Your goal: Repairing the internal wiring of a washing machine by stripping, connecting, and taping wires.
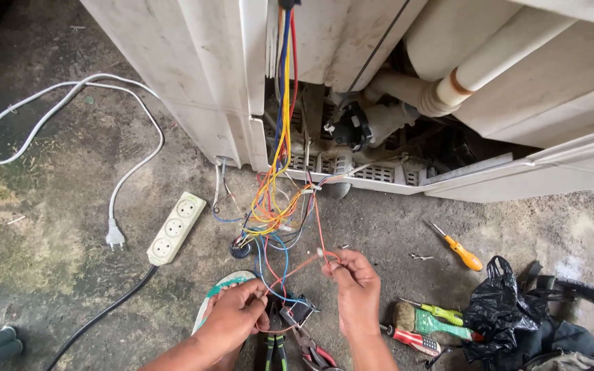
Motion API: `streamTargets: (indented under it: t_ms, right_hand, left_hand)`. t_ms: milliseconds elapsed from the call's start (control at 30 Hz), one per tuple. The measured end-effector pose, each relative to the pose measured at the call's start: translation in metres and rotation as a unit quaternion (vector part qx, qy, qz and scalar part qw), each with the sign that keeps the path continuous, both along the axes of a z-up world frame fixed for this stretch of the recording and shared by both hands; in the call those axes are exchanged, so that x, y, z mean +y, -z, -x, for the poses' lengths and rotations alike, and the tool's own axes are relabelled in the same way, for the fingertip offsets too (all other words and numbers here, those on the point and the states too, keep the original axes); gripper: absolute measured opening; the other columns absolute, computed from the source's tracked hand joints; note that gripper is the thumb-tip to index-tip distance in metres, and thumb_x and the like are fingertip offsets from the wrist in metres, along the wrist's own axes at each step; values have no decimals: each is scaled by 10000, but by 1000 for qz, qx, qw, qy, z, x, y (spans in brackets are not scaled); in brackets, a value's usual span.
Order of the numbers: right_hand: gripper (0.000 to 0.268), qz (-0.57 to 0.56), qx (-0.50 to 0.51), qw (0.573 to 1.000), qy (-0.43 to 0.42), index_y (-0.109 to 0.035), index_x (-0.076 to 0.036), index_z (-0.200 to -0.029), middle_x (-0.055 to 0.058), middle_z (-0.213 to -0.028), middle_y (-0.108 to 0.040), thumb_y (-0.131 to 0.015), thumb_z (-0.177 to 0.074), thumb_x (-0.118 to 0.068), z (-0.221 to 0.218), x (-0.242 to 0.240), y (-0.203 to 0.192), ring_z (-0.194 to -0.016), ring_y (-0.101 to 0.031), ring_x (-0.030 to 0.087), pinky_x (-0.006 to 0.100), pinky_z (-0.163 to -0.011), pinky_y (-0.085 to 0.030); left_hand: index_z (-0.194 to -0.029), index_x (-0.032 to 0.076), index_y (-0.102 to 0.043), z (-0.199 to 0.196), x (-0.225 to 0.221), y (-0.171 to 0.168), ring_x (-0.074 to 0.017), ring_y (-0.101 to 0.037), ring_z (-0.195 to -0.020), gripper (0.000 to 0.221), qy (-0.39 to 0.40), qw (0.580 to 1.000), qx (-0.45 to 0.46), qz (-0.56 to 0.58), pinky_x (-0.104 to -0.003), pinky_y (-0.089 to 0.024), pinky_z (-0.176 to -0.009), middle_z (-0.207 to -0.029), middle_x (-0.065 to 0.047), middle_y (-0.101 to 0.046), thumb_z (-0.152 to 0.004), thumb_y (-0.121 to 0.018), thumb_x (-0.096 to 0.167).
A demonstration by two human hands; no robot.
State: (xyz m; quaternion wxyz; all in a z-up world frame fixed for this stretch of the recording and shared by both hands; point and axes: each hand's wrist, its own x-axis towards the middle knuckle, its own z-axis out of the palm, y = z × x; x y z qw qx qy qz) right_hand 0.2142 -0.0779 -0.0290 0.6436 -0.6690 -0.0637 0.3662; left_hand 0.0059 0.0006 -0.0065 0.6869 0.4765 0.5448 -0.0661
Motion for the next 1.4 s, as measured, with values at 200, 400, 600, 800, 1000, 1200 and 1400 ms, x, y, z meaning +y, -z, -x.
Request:
streamTargets:
  t_ms: [200,400,600,800,1000,1200,1400]
  right_hand:
    - [221,-32,-40,999,2,-652,-24,-827,164,-845,-733,-547,-824,171,-5,-7,-18,-823,-701,259,360,-769,-538]
    - [190,-131,-64,989,-8,-637,-32,-810,215,-976,-746,-614,-842,154,-9,-26,-18,-875,-723,282,382,-810,-596]
    - [196,-195,-10,980,-25,-643,-3,-831,248,-912,-738,-587,-778,177,-14,-31,-30,-855,-717,339,449,-808,-585]
    - [198,-196,86,976,-32,-615,-1,-838,304,-847,-711,-536,-721,138,-14,-31,-32,-761,-688,388,476,-727,-546]
    - [170,-183,98,976,-61,-610,21,-886,302,-775,-699,-510,-774,102,-10,-32,-42,-741,-699,391,469,-672,-549]
    - [156,-166,68,977,-113,-616,14,-966,196,-769,-701,-608,-820,68,-9,-39,-50,-706,-649,284,421,-677,-509]
    - [407,-131,18,986,-101,-565,-22,-1131,106,-817,-600,-686,-782,150,-6,-50,-47,-709,-596,193,370,-699,-574]
  left_hand:
    - [-854,64,-634,2,-2,19,-130,-624,-558,161,-2,998,-63,5,-247,-528,-561,-624,-88,-742,-1001,-577,94]
    - [-927,74,-732,3,-10,39,-122,-624,-620,184,-13,997,-72,-14,-212,-492,-697,-661,-67,-732,-909,-552,41]
    - [-795,207,-720,0,-11,31,-30,-659,-717,139,33,996,-4,-80,-185,-348,-941,-702,64,-796,-908,-641,186]
    - [-784,130,-727,3,-7,32,-63,-695,-732,191,19,998,-40,-53,-194,-465,-829,-735,20,-803,-954,-648,166]
    - [-841,134,-745,4,-6,24,-53,-724,-766,175,16,999,-31,-39,-172,-458,-839,-786,25,-828,-963,-624,170]
    - [-819,167,-745,8,-7,28,-43,-648,-724,189,35,997,-30,-68,-175,-419,-856,-750,71,-803,-959,-619,189]
    - [-917,182,-750,7,-11,30,-46,-673,-833,148,-9,997,-56,-53,-196,-350,-970,-875,74,-815,-919,-626,103]
